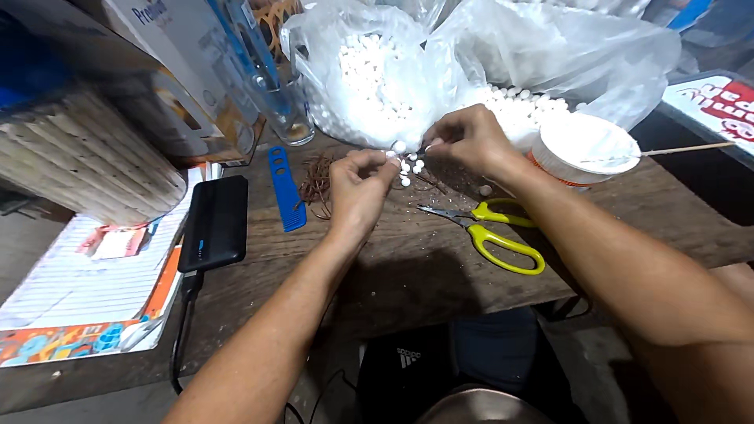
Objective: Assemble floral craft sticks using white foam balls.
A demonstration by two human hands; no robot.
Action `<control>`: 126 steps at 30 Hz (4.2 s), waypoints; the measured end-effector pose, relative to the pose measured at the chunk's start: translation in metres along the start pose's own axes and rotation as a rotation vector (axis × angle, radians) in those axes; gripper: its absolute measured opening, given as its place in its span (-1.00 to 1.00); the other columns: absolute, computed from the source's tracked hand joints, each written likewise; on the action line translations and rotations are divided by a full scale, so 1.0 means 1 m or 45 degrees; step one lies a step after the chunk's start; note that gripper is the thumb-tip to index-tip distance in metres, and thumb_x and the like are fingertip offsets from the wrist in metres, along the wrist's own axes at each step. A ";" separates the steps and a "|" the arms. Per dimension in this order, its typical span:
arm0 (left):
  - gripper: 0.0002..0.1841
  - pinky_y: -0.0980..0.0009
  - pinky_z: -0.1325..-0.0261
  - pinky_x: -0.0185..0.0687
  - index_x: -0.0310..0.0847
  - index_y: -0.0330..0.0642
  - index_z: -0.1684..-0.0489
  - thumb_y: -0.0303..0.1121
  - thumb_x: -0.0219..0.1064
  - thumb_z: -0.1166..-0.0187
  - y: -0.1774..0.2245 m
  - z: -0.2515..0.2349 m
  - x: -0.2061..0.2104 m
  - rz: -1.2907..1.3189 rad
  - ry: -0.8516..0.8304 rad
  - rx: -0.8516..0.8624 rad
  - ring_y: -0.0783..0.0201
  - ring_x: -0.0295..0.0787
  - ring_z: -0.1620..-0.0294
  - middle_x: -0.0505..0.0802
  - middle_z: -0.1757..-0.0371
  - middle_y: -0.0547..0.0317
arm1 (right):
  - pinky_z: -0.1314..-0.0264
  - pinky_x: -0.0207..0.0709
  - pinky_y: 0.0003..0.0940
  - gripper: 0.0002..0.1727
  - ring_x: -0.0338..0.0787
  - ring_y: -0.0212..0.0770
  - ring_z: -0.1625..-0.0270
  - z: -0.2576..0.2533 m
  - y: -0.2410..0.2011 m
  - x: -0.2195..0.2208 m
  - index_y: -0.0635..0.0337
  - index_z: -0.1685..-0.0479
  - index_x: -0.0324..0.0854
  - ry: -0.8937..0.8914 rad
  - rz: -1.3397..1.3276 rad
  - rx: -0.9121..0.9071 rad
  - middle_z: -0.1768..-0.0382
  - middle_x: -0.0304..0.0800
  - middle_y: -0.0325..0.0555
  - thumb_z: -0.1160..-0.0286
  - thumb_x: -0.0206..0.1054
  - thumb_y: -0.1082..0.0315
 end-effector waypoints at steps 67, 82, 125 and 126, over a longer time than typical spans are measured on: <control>-0.79 0.62 0.20 0.67 0.69 -0.06 0.29 -0.52 0.18 -0.74 -0.008 0.008 0.007 0.414 -0.134 -0.238 0.55 0.71 0.35 0.81 0.30 0.38 | 0.26 0.68 -0.56 -0.90 0.73 -0.55 0.39 0.045 -0.014 0.001 0.26 0.22 0.79 0.041 -0.562 -0.050 0.40 0.80 -0.34 -0.54 0.36 0.47; -0.89 0.51 0.03 0.75 0.74 -0.11 0.05 -0.46 0.30 -0.66 0.000 0.016 0.013 0.453 -0.057 -0.034 0.46 0.81 0.13 0.85 0.07 0.28 | 0.36 0.59 -0.70 -0.89 0.66 -0.63 0.47 0.053 -0.028 0.026 0.31 0.28 0.81 0.168 -0.540 -0.178 0.43 0.80 -0.30 -0.56 0.39 0.49; -0.98 0.67 0.29 0.73 0.69 -0.35 0.23 -0.62 0.38 -0.55 0.029 0.024 0.089 0.050 -0.366 0.281 0.64 0.75 0.45 0.82 0.40 0.33 | 0.14 0.73 -0.59 -0.83 0.79 -0.59 0.29 0.193 0.039 -0.143 0.16 0.02 0.77 1.036 -0.146 -0.254 0.22 0.84 -0.53 -0.69 0.25 0.39; -0.99 0.68 0.30 0.72 0.70 -0.35 0.23 -0.61 0.39 -0.56 0.029 0.024 0.091 0.033 -0.380 0.296 0.64 0.74 0.47 0.82 0.41 0.31 | 0.13 0.77 -0.55 -0.82 0.83 -0.55 0.28 0.196 0.040 -0.149 0.12 0.03 0.77 1.074 -0.212 -0.257 0.22 0.86 -0.52 -0.69 0.23 0.42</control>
Point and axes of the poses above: each hand's wrist, its own z-axis away from the middle knuckle, its own x-axis out of the palm, y = z × x, the point moved 5 cm from there along -z, towards the middle knuckle
